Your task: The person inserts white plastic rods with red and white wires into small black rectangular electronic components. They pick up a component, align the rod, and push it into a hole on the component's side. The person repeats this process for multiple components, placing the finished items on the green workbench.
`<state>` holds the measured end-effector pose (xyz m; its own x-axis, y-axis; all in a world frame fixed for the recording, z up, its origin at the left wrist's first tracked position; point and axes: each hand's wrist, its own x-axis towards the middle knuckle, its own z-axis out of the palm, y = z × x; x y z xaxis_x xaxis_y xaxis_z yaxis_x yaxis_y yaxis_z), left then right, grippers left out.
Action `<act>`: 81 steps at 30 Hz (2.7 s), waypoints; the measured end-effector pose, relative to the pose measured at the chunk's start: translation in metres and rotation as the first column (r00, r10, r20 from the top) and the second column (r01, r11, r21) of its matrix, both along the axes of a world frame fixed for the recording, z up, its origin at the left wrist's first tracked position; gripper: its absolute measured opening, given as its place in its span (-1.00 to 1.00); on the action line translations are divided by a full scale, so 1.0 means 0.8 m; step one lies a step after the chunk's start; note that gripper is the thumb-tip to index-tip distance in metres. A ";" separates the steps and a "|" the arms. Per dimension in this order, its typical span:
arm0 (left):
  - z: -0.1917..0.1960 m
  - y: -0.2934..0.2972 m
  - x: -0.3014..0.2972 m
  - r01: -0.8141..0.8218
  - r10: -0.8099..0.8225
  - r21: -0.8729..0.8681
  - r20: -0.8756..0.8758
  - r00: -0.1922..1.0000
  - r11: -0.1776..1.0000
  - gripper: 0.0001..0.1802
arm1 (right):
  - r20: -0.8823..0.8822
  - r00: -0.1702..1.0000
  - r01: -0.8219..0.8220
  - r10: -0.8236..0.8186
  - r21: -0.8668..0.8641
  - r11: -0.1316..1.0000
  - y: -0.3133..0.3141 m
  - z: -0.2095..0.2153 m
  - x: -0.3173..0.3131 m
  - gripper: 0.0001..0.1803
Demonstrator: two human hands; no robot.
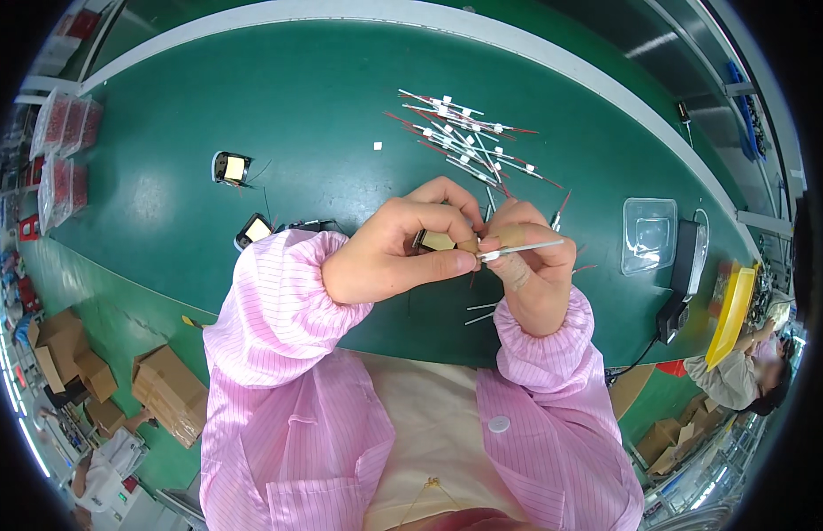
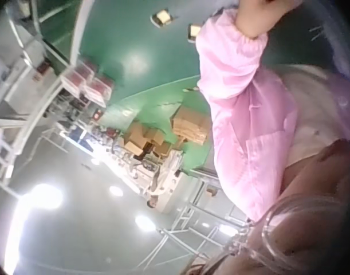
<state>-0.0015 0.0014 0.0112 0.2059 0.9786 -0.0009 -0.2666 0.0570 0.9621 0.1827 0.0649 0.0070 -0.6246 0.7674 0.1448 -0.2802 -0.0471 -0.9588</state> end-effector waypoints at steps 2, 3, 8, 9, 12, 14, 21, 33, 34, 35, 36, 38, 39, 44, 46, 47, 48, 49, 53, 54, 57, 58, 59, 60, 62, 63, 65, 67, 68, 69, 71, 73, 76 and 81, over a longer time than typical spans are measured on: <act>-0.004 0.001 -0.006 0.001 -0.001 0.020 0.003 1.000 1.000 -0.95 | -0.101 0.995 0.013 -0.019 -0.052 0.999 0.002 -0.008 0.002 -0.83; -0.006 0.001 -0.008 -0.002 0.002 0.030 0.004 1.000 1.000 -0.95 | -0.112 0.993 0.021 -0.029 -0.069 0.997 0.003 -0.009 0.002 -0.82; -0.005 -0.003 -0.007 -0.129 0.131 0.034 -0.070 0.989 0.991 -0.98 | -0.028 1.000 -0.005 -0.006 -0.375 0.927 0.001 0.017 -0.002 -0.78; -0.003 -0.004 -0.006 -0.157 0.161 0.040 -0.134 0.978 0.987 -0.99 | 0.041 0.999 0.009 0.004 -0.315 0.949 -0.001 0.017 -0.002 -0.77; 0.005 -0.004 -0.005 -0.137 0.183 0.156 -0.330 0.926 0.978 -0.99 | 0.199 0.980 0.049 -0.021 -0.135 0.990 -0.005 0.013 -0.003 -0.83; 0.004 -0.005 -0.003 -0.140 0.203 0.193 -0.361 0.910 0.971 -0.99 | 0.250 0.968 0.051 -0.027 -0.091 0.995 -0.005 0.014 -0.001 -0.85; 0.001 -0.001 0.001 -0.131 0.219 0.254 -0.359 0.907 0.958 -0.71 | 0.207 0.968 0.128 -0.143 0.081 0.988 0.000 0.011 0.005 -0.90; -0.007 -0.002 0.002 -0.191 0.333 0.397 -0.330 0.883 0.898 -0.55 | 0.076 0.979 0.193 -0.189 -0.043 0.980 -0.006 0.036 -0.015 -0.90; -0.005 -0.001 0.002 -0.198 0.346 0.413 -0.322 0.881 0.889 -0.55 | 0.083 0.970 0.229 -0.228 -0.009 0.973 -0.010 0.042 -0.022 -0.87; -0.004 -0.001 0.002 -0.205 0.358 0.429 -0.314 0.879 0.880 -0.56 | 0.124 0.960 0.243 -0.251 0.075 0.967 -0.012 0.046 -0.023 -0.87; -0.003 -0.002 0.001 -0.217 0.376 0.447 -0.305 0.875 0.868 -0.57 | 0.160 0.949 0.246 -0.271 0.161 0.956 -0.013 0.048 -0.024 -0.87; -0.001 -0.004 -0.002 -0.215 0.395 0.470 -0.326 0.859 0.856 -0.59 | 0.220 0.926 0.255 -0.306 0.234 0.938 -0.018 0.055 -0.027 -0.87; 0.000 -0.004 -0.002 -0.212 0.401 0.480 -0.334 0.853 0.851 -0.60 | 0.231 0.920 0.263 -0.316 0.235 0.936 -0.021 0.058 -0.027 -0.86; 0.001 -0.003 -0.006 -0.184 0.416 0.546 -0.339 0.844 0.818 -0.60 | 0.234 0.907 0.232 -0.351 0.418 0.878 -0.020 0.053 -0.023 -0.83; 0.003 -0.003 -0.006 -0.186 0.403 0.531 -0.327 0.855 0.827 -0.60 | 0.224 0.907 0.217 -0.356 0.475 0.853 -0.018 0.051 -0.020 -0.82; 0.003 -0.003 -0.006 -0.190 0.399 0.527 -0.318 0.860 0.828 -0.60 | 0.219 0.908 0.209 -0.358 0.502 0.839 -0.017 0.051 -0.019 -0.81; 0.003 -0.003 -0.006 -0.191 0.396 0.524 -0.313 0.864 0.830 -0.61 | 0.213 0.910 0.208 -0.357 0.509 0.835 -0.017 0.050 -0.019 -0.82; 0.003 -0.003 -0.007 -0.190 0.392 0.518 -0.312 0.865 0.834 -0.61 | 0.206 0.911 0.208 -0.356 0.516 0.831 -0.016 0.049 -0.019 -0.82; 0.000 -0.002 -0.008 -0.183 0.385 0.519 -0.313 0.868 0.835 -0.61 | 0.218 0.907 0.213 -0.360 0.500 0.840 -0.018 0.049 -0.020 -0.82; 0.000 -0.002 -0.008 -0.180 0.385 0.525 -0.312 0.869 0.832 -0.61 | 0.221 0.907 0.213 -0.359 0.494 0.843 -0.018 0.049 -0.021 -0.83; 0.000 -0.002 -0.009 -0.172 0.382 0.523 -0.324 0.866 0.835 -0.61 | 0.230 0.905 0.207 -0.359 0.498 0.842 -0.018 0.049 -0.022 -0.83; 0.000 -0.002 -0.009 -0.170 0.380 0.522 -0.327 0.865 0.836 -0.61 | 0.232 0.904 0.200 -0.359 0.512 0.835 -0.017 0.049 -0.023 -0.83; 0.000 -0.001 -0.010 -0.167 0.378 0.520 -0.330 0.865 0.837 -0.61 | 0.235 0.903 0.193 -0.360 0.527 0.828 -0.016 0.050 -0.023 -0.83; 0.000 -0.001 -0.010 -0.166 0.377 0.520 -0.333 0.864 0.838 -0.61 | 0.250 0.898 0.190 -0.362 0.522 0.832 -0.017 0.051 -0.024 -0.83; -0.002 0.001 -0.006 -0.224 0.431 0.540 -0.295 0.853 0.812 -0.60 | 0.281 0.888 0.182 -0.365 0.513 0.839 -0.018 0.054 -0.024 -0.83; -0.003 0.002 -0.004 -0.253 0.457 0.548 -0.275 0.846 0.797 -0.59 | 0.282 0.887 0.185 -0.366 0.509 0.841 -0.018 0.055 -0.025 -0.82; -0.002 0.003 -0.004 -0.250 0.464 0.560 -0.281 0.840 0.790 -0.59 | 0.284 0.885 0.190 -0.368 0.501 0.844 -0.018 0.055 -0.026 -0.82; -0.002 0.003 -0.004 -0.239 0.466 0.569 -0.293 0.835 0.787 -0.59 | 0.284 0.881 0.195 -0.378 0.511 0.837 -0.019 0.053 -0.027 -0.82; -0.002 0.003 -0.005 -0.230 0.463 0.571 -0.304 0.832 0.788 -0.59 | 0.284 0.879 0.197 -0.383 0.515 0.834 -0.020 0.052 -0.027 -0.82; 0.000 0.004 -0.005 -0.220 0.461 0.574 -0.315 0.829 0.789 -0.59 | 0.290 0.875 0.199 -0.389 0.516 0.833 -0.020 0.052 -0.027 -0.82; 0.003 0.003 -0.008 -0.177 0.436 0.569 -0.357 0.826 0.803 -0.61 | 0.301 0.866 0.205 -0.400 0.516 0.831 -0.021 0.052 -0.027 -0.81; 0.003 0.002 -0.008 -0.154 0.429 0.574 -0.381 0.819 0.804 -0.62 | 0.303 0.862 0.215 -0.406 0.507 0.835 -0.023 0.051 -0.028 -0.80; 0.002 0.001 -0.008 -0.147 0.439 0.591 -0.387 0.811 0.793 -0.62 | 0.308 0.859 0.214 -0.409 0.510 0.833 -0.023 0.052 -0.028 -0.79; 0.000 0.003 -0.008 -0.125 0.439 0.612 -0.395 0.807 0.781 -0.60 | 0.310 0.859 0.201 -0.408 0.528 0.825 -0.022 0.055 -0.026 -0.79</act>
